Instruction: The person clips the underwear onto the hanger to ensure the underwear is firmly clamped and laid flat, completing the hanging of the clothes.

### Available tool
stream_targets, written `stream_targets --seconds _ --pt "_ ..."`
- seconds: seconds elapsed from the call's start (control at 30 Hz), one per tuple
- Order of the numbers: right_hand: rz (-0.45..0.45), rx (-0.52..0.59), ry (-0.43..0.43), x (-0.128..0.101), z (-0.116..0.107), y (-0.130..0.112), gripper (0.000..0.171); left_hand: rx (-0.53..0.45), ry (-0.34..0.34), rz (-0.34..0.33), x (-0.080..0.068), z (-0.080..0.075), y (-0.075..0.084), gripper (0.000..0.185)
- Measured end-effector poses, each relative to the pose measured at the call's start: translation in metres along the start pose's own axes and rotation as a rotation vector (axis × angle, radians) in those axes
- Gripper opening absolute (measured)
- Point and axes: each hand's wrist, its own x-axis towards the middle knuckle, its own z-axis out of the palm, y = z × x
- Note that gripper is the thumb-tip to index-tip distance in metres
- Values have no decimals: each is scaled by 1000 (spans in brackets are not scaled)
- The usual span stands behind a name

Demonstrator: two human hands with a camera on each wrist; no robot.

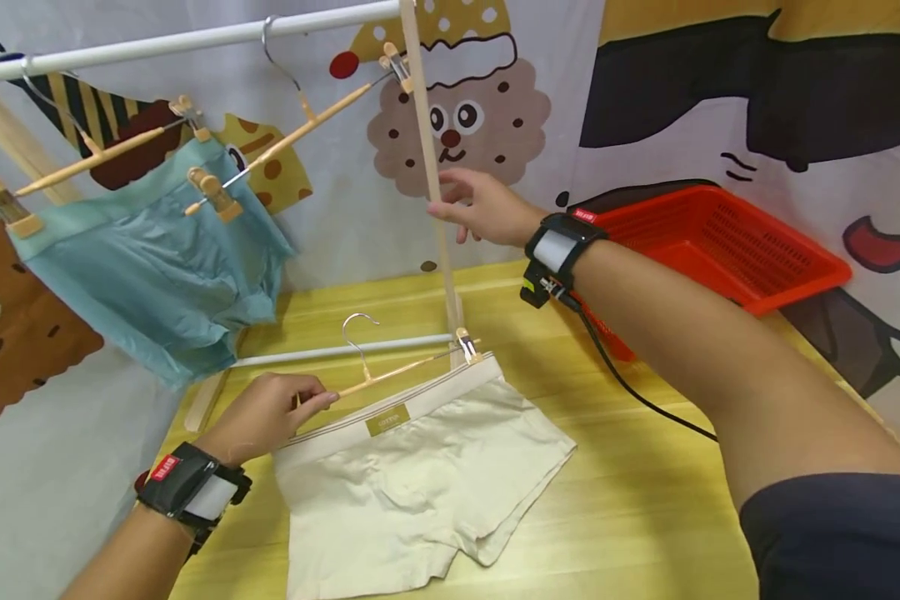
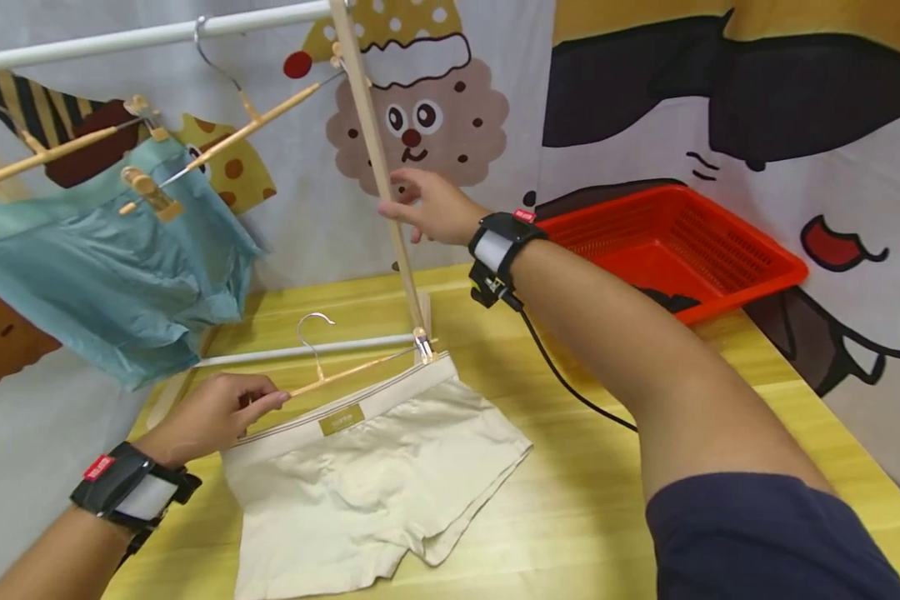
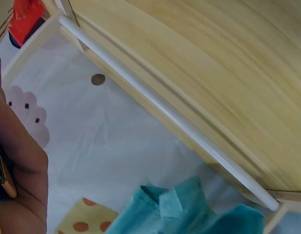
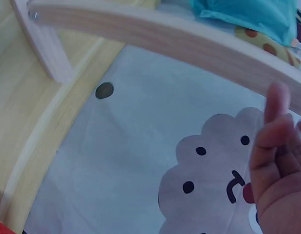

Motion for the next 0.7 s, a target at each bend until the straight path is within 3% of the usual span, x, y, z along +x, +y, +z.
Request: stream_targets --seconds 0.13,0.33,0.57,0.7 --pt "-50 6 15 10 8 4 29 7 11 -16 -8 -5 -9 22" --pt "-91 -16 44 11 13 7 27 117 77 -61 -20 -25 -18 23" --pt "-108 -48 37 10 14 7 28 363 248 -122 -41 -61 -30 29" --pt "-114 -65 38 9 12 8 27 431 332 -202 -42 -87 -27 34"
